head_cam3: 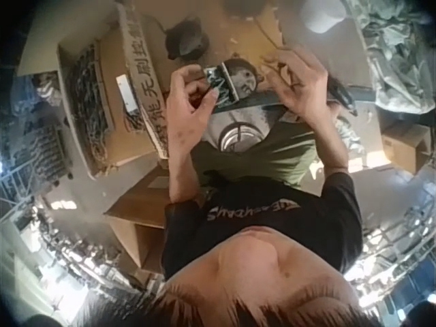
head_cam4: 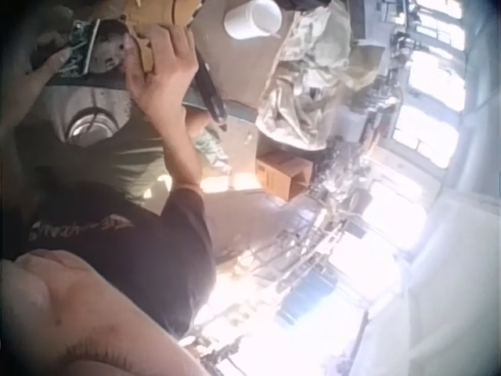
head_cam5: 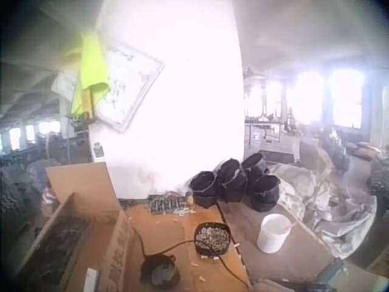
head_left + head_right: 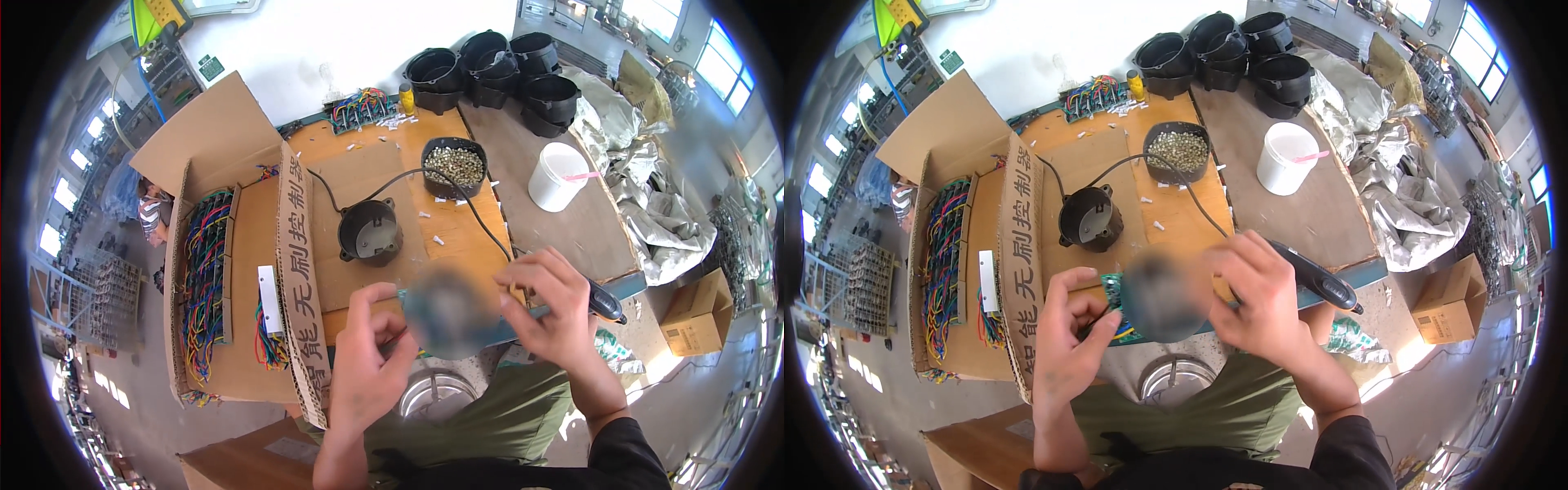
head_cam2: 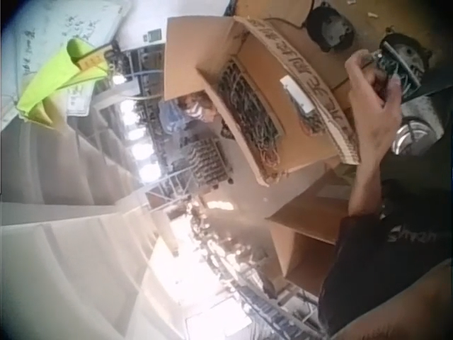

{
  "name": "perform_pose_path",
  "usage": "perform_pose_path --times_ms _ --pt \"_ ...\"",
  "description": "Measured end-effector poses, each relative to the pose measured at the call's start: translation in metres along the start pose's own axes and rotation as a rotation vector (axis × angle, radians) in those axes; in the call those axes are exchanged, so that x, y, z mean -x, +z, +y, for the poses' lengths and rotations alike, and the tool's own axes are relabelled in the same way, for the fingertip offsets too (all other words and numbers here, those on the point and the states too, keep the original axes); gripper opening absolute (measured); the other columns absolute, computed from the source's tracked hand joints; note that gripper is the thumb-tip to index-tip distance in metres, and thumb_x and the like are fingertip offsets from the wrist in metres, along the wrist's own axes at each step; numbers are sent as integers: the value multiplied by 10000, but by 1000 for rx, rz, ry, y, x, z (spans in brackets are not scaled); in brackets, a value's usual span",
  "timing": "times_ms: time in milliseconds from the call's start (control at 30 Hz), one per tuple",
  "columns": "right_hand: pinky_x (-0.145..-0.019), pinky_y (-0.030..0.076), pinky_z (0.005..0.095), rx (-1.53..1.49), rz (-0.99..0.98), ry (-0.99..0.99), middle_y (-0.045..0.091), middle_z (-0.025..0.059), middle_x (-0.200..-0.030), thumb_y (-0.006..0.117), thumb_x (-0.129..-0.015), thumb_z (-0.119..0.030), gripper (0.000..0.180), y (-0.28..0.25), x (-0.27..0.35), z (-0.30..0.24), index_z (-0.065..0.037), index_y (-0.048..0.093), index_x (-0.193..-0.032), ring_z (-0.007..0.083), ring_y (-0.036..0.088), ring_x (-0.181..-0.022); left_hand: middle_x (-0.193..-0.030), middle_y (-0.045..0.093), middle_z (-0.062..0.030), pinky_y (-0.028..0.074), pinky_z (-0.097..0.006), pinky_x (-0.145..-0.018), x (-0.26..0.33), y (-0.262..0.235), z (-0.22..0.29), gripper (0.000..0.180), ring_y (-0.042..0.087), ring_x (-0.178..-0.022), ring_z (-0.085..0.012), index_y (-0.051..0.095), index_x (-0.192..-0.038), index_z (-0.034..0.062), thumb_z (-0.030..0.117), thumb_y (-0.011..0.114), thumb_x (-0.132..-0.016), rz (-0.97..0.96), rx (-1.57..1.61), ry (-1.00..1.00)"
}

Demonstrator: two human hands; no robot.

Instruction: The person assembles electronic components by applying a substance from a cup using a small stick, placing a circuit board into a housing, and securing it with screws using a powered screwdriver.

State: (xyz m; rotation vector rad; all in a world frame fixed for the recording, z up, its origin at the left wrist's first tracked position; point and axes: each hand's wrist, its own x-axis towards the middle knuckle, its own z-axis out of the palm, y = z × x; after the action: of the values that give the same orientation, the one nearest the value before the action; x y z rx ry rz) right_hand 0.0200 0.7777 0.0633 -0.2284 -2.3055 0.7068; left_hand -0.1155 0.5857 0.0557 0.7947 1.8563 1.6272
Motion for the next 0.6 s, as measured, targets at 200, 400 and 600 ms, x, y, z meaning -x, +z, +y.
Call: perform_pose_path --times_ms 200,400,600 --pt "-829 492 347 -226 -277 91 592 150 -1204 782 -668 -28 611 25 10 41 -32 575 -1243 299 592 -1033 -752 657 -96 438 -248 -596 -27 15 2 169 562 -640 -102 555 -988 -30 -57 590 -825 -139 -438 23" --pt "-906 456 452 -405 -301 -16 574 183 -1135 785 -686 -152 648 58 21 47 -32 530 -1269 389 558 -1036 -722 650 -162 429 -302 -543 -41 26 10 195 555 -541 -227 539 -995 -23 -42 603 -811 -169 -765 25" --pt "-935 432 457 -99 -142 202 518 159 -1267 834 -618 -216 743 80 51 27 -18 532 -1268 384 488 -1133 -719 645 -168 426 -329 -533 -32 34 20 252 580 -547 -308 513 -1031 -13 -66 587 -796 -179 -796 -55"
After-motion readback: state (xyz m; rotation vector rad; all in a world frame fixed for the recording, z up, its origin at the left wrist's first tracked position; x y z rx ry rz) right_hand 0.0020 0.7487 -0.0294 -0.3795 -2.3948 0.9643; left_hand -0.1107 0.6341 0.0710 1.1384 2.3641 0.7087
